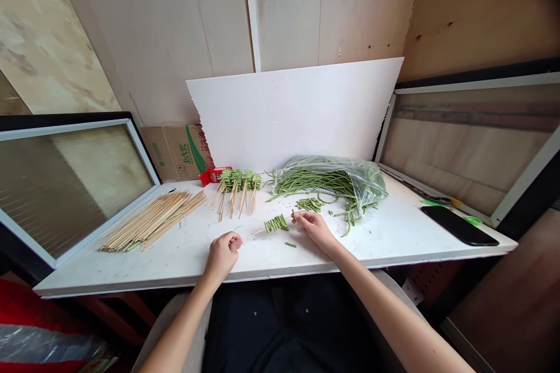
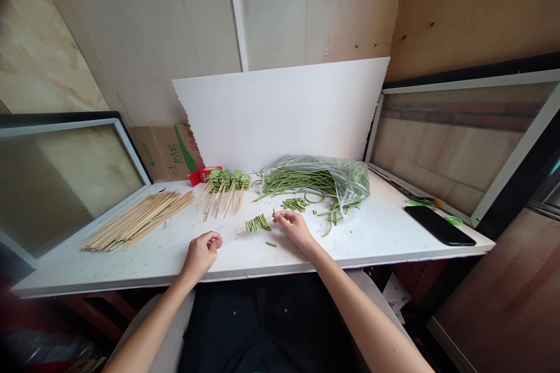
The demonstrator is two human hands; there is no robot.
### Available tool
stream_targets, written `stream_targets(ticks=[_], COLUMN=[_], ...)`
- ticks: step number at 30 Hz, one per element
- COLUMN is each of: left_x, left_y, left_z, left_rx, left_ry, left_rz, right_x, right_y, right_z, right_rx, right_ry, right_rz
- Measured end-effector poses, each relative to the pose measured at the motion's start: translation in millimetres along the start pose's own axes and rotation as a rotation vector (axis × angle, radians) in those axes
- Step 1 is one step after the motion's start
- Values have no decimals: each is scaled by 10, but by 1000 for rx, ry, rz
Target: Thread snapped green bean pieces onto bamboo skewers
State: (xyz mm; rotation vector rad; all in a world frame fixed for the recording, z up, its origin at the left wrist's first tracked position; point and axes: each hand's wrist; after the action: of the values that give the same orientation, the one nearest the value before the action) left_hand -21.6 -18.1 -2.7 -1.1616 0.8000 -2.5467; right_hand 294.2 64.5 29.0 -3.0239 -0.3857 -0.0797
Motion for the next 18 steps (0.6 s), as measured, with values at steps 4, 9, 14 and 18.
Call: stream_targets(ticks=[4,9,14,18], left_x=[3,-1,-1,11], left_y=[-5,-1,3,3], left_z=[20,10,-6,12], left_rx=[9,-9,-43,-60], left_ry=[14,5,-25,-41], left_rz=[-1,-2,-11,-6], right_x=[-5,11,31,30], right_y=[-11,-40,-29,-1], right_z=[20,62,50,19], right_rx=[0,-3,28,39], right_ry=[-60,-47,-1,22], right_rz=[15,32,41,30])
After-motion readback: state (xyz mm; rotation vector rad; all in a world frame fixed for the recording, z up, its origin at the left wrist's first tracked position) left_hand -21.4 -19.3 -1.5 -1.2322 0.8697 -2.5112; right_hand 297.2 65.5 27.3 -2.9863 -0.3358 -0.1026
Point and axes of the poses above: each hand's wrist, its own y-axis away from the middle knuckle, its own x-axis out of the back of the hand, z = x × y, and after that the axes turned 10 degrees about -x, right-handed
